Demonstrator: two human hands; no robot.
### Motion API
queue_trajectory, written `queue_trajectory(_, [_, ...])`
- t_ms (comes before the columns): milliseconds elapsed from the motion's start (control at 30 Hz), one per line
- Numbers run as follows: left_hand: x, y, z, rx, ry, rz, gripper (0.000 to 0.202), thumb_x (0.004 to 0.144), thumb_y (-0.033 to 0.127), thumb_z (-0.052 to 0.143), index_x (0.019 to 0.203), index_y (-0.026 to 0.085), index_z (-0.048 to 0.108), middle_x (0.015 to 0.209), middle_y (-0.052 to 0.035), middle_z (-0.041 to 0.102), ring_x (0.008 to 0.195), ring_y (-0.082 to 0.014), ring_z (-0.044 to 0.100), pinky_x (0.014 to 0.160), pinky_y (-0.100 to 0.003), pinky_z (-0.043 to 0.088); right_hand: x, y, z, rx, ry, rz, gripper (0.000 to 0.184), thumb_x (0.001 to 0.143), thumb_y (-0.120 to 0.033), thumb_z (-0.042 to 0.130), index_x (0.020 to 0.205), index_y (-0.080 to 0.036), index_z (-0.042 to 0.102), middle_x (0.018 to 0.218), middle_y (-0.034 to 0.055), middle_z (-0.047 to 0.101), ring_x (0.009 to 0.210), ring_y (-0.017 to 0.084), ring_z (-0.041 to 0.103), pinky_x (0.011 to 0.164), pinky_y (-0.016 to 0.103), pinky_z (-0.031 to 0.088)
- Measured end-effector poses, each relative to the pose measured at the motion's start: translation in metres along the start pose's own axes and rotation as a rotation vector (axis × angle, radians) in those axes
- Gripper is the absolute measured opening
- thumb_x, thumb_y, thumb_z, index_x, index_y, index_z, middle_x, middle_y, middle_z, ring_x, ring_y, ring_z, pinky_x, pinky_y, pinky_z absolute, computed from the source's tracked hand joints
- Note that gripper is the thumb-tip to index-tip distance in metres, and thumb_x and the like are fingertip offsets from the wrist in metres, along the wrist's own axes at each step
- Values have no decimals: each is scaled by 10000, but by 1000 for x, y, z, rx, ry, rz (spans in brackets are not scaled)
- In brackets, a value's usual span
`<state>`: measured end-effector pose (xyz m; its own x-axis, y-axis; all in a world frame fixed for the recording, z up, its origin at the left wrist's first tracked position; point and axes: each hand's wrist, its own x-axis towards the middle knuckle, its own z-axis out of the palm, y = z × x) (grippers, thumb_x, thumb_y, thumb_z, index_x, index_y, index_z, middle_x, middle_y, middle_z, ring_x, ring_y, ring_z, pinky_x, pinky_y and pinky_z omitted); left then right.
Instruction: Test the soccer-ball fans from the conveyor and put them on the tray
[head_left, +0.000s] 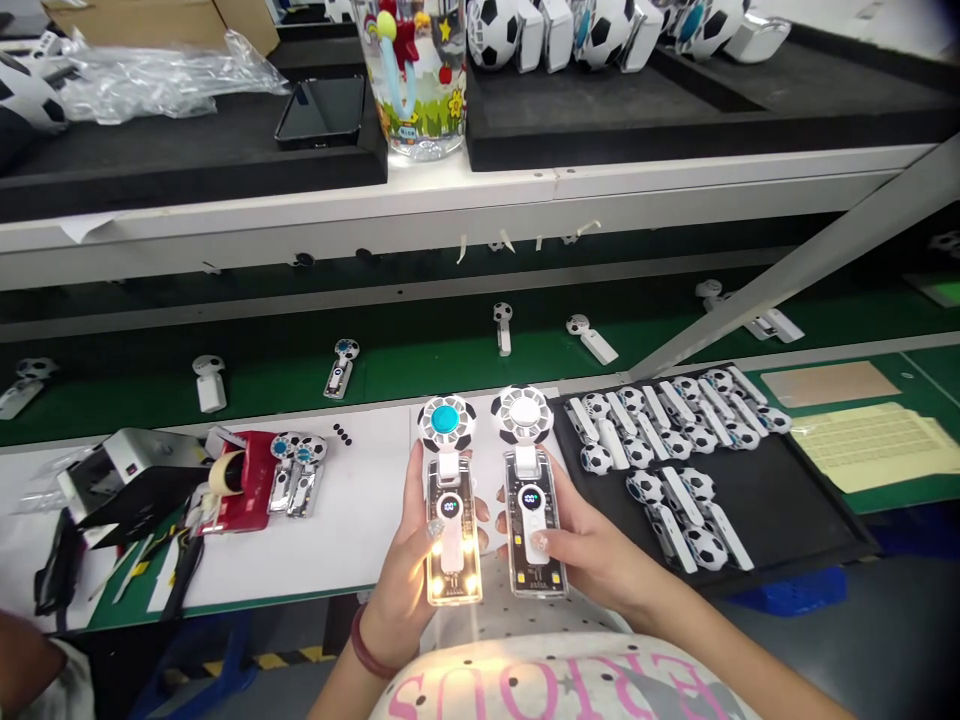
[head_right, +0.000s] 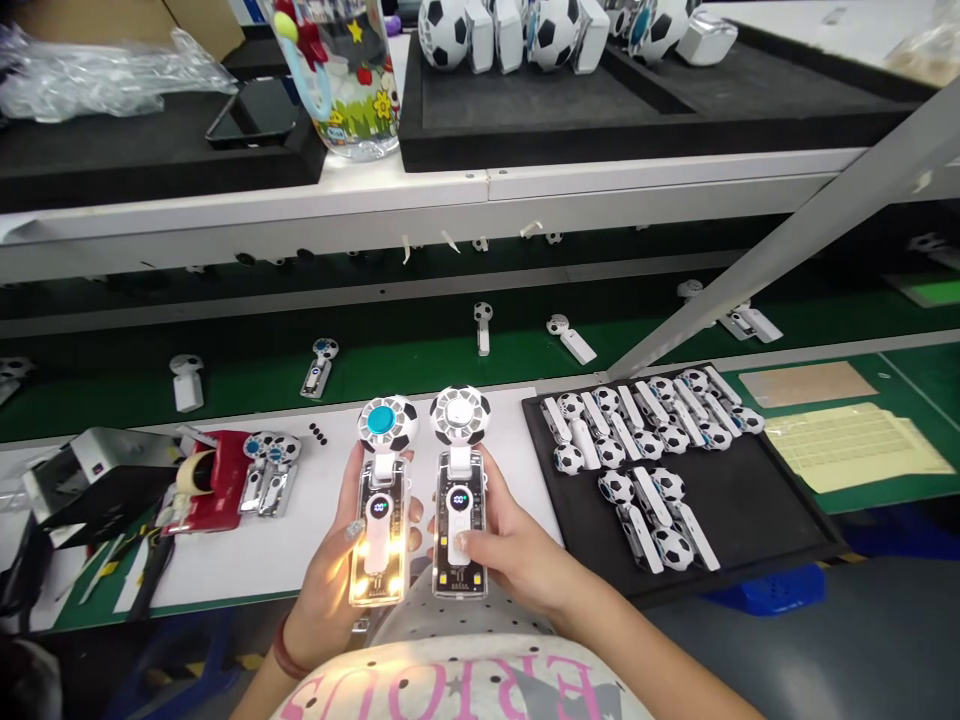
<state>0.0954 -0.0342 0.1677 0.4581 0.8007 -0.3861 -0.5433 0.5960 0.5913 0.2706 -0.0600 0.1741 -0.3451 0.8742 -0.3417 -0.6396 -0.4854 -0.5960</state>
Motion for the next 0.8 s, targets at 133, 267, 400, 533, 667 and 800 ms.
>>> queue_trajectory(133, [-1,0,-1,-41,-9,11,814,775,251,541,1360,446,10,1052,-45,595,650,-161,594,539,-273,455,-1,0,-2,-24,33,33,899,710,-177,658,1352,-360,56,1172,41,538,971,191,566,872,377,405])
queue_trajectory(267, [0,0,-3,-59,22,2,842,762,224,545,1365,429,-6,1120,-54,578,617,-154,594,452,-232,416,-2,1,-5,-55,37,25,898,713,-197,658,1358,-361,54,1048,22,587,905,183,578,831,366,420])
queue_trajectory(400, [3,0,-5,-57,46,-19,863,748,208,544,1369,412,-20,1008,-47,618,604,-173,603,458,-245,427,-2,0,-5,-90,41,21,887,708,-189,653,1362,-352,77,1141,37,544,941,192,565,868,376,401])
queue_trajectory(533, [5,-1,-5,-95,102,-88,666,766,237,504,1360,312,215,817,-37,624,589,-170,585,497,-259,444,-2,-1,-3,-84,52,14,891,689,-177,663,1356,-334,94,1179,48,525,982,205,552,852,362,411])
queue_trajectory(667, [6,-4,-7,-79,220,-200,485,788,381,491,1224,172,450,682,-43,598,529,-152,546,461,-238,420,-1,-1,-4,-65,48,22,872,684,-164,666,1343,-335,122,1155,38,548,970,197,562,805,331,433])
queue_trajectory(800, [3,-8,-8,-25,241,-215,433,812,418,475,1156,160,517,795,-77,628,638,-160,571,537,-248,446,0,0,-5,-68,29,-21,792,715,-155,644,1326,-349,179,1173,20,531,990,177,549,839,322,424])
